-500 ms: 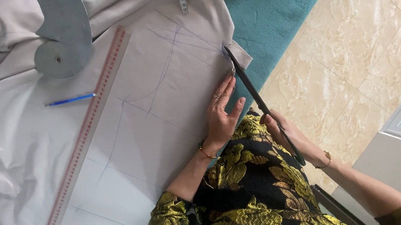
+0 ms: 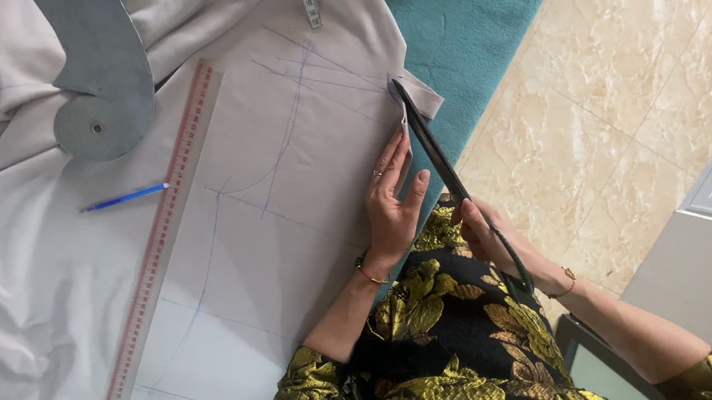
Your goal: A person is seen measuring a piece of light-colored fabric with a tape measure and then using large tailor shears to cut out garment pieces according to a pattern on a blue cutting table.
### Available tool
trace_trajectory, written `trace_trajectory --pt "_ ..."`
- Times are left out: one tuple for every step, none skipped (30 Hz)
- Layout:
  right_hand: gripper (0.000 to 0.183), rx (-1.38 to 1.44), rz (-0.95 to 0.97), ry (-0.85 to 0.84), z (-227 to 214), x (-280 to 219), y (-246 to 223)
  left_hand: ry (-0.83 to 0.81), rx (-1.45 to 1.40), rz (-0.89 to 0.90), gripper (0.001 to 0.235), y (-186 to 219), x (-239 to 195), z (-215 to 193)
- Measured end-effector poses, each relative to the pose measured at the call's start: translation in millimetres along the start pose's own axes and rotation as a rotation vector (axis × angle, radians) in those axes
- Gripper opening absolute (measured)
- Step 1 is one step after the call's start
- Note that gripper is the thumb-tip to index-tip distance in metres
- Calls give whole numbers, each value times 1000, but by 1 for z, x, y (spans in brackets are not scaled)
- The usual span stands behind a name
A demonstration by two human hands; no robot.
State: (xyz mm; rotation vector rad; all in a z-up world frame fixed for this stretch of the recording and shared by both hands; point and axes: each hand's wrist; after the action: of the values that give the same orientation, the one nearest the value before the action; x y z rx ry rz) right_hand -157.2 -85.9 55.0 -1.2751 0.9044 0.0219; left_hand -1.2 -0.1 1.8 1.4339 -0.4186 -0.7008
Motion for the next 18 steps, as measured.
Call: trace_trajectory --pt "49 30 8 -12 2 0 -2 -7 -47 -30 48 0 -1 1" --pt "49 61 15 -24 5 0 -3 -13 -94 -59 48 0 -1 3" --pt "49 61 11 -24 6 -1 -6 -14 -93 -55 48 -2 0 2" --pt "51 60 -1 -32 7 -1 -8 -5 -124 -66 48 -4 1 0" --pt "53 61 -8 -42 9 -3 -10 6 -154 -81 48 -5 0 -1" --pt "53 61 -8 -45 11 -3 -8 9 -153 -80 48 -3 0 -3" --pt "53 51 -32 -51 12 -3 -5 5 -153 -82 48 -1 1 -4" --pt "52 40 -56 -57 13 -4 -2 1 -154 -85 48 1 1 -4" --pt "52 40 -57 -57 16 -4 -6 1 -154 -83 48 -1 1 -3" --pt "52 33 -54 -51 19 -4 -9 3 -165 -89 47 -3 0 -2" --pt "52 26 -52 -47 22 -3 -13 7 -175 -95 47 -6 0 -1" --pt "52 26 -53 -48 24 -4 -14 8 -174 -93 47 -6 0 -2" --pt "51 12 -60 -31 26 -4 -15 5 -177 -90 48 -7 0 -3" --pt "50 -2 -67 -13 28 -3 -16 2 -180 -87 48 -8 1 -4" --pt "50 -1 -68 -16 28 -1 -11 3 -178 -86 48 -7 1 -4" --pt "51 1 -67 -9 27 1 -7 6 -190 -85 48 -6 1 -4" --pt "53 3 -64 -1 27 4 -2 7 -201 -84 48 -5 1 -4" --pt "53 5 -65 -2 30 4 -3 7 -200 -84 48 -5 1 -4"
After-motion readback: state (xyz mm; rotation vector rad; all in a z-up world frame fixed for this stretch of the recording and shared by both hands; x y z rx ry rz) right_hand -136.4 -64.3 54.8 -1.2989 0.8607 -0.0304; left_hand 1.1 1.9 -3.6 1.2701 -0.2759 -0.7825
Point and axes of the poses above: each hand's wrist, its own x-axis towards the middle knuckle, its own z-axis out of the palm, y = z × x, and after that the axes turned 11 degrees about -z, right-handed
